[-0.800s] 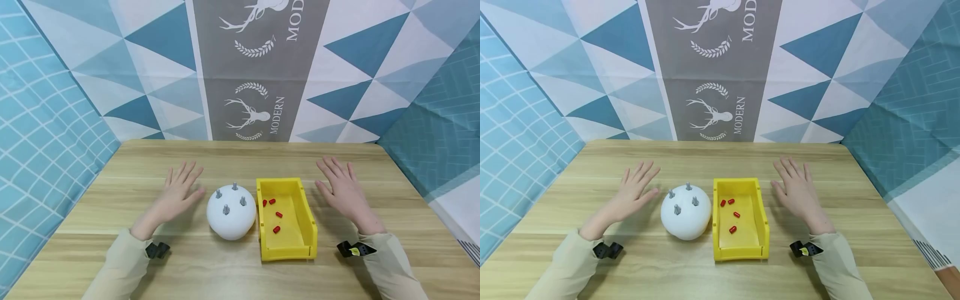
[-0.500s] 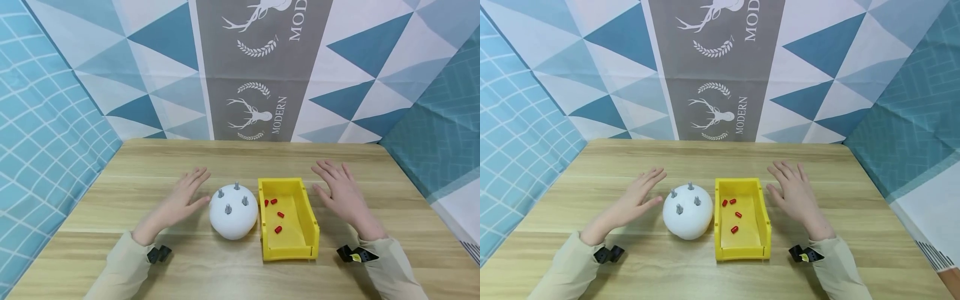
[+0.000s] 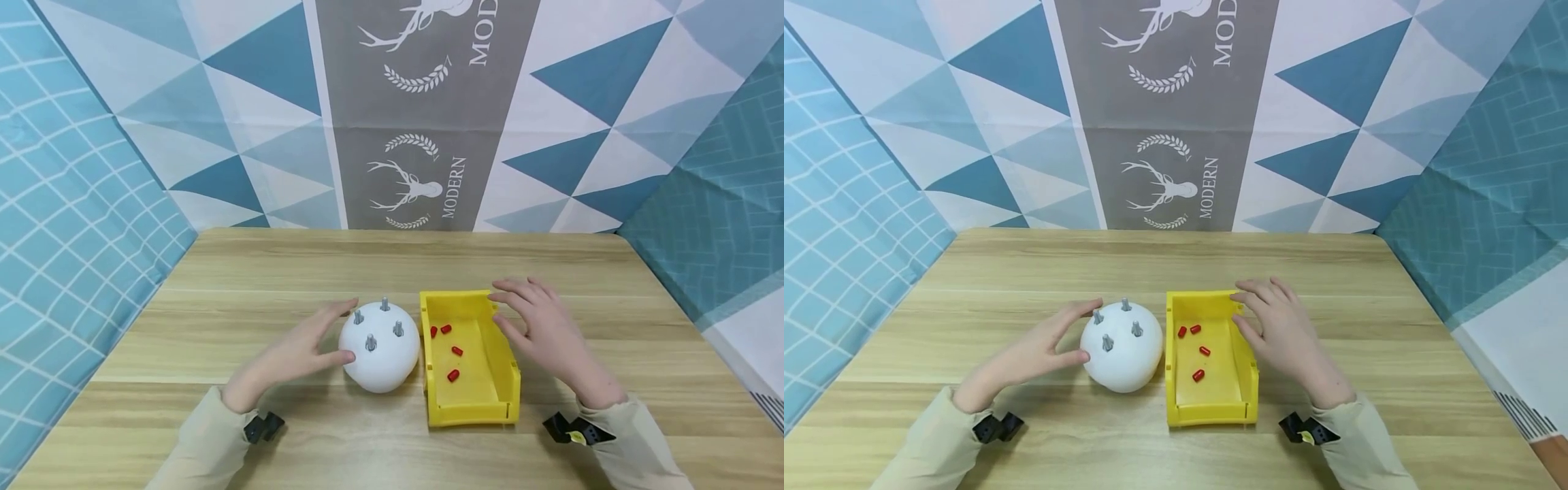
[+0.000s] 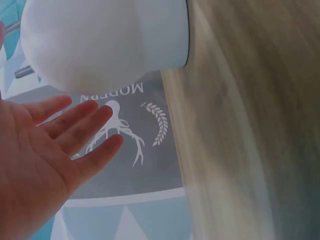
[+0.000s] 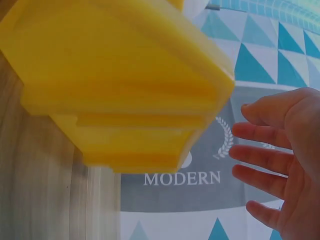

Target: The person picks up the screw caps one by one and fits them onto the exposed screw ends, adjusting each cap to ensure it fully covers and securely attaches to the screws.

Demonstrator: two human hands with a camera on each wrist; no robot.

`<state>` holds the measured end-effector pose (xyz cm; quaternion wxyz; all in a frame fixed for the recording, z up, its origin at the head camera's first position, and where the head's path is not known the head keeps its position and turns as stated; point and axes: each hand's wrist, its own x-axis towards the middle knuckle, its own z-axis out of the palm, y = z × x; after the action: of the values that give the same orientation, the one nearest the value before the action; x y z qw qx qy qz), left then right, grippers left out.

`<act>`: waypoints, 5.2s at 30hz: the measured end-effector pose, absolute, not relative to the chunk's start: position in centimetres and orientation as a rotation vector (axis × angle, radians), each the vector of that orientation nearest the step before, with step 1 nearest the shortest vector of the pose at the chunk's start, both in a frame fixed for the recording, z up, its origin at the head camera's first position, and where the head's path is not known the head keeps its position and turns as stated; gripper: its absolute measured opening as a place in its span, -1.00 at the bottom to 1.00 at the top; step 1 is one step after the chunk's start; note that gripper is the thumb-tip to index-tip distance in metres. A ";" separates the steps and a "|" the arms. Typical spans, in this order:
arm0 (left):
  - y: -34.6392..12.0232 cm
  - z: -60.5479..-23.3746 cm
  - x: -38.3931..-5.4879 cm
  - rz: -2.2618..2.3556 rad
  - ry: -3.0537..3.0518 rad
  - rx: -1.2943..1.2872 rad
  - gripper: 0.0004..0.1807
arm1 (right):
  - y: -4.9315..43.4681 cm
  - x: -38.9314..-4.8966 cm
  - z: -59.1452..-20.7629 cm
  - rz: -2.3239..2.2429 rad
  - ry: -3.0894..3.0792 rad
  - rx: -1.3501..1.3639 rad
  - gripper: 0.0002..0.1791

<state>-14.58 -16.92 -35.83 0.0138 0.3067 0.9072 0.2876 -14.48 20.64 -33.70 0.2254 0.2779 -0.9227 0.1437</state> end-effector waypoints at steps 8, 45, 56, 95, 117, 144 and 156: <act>-16.4 -36.1 -14.3 0.926 2.794 0.914 0.07 | 19.6 -14.0 -33.6 0.379 -2.554 0.811 -0.66; -16.0 -36.8 -14.4 0.974 2.766 0.844 0.12 | 16.5 -12.7 -35.6 0.224 -2.732 1.056 -0.72; -16.1 -36.9 -14.4 0.982 2.758 0.827 0.14 | 16.1 -12.7 -36.2 0.169 -2.772 1.134 -0.78; -16.0 -37.2 -14.3 0.978 2.767 0.895 0.11 | 15.3 -12.1 -37.5 -0.130 -2.713 1.117 -0.89; -16.2 -37.1 -14.2 0.978 2.769 0.892 0.11 | 14.8 -12.1 -38.1 -0.443 -2.464 1.090 -0.90; -16.3 -37.2 -14.3 0.983 2.764 0.916 0.10 | 13.5 -12.2 -37.9 -0.438 -2.416 1.133 -0.91; -16.2 -37.1 -14.3 0.982 2.768 0.917 0.09 | 12.5 -12.4 -37.7 -0.396 -2.598 1.167 -0.95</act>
<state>-14.34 -16.21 -37.13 0.0325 0.2980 0.8991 0.3190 -12.40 12.51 -37.68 0.1327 0.4022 -0.8956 -0.1365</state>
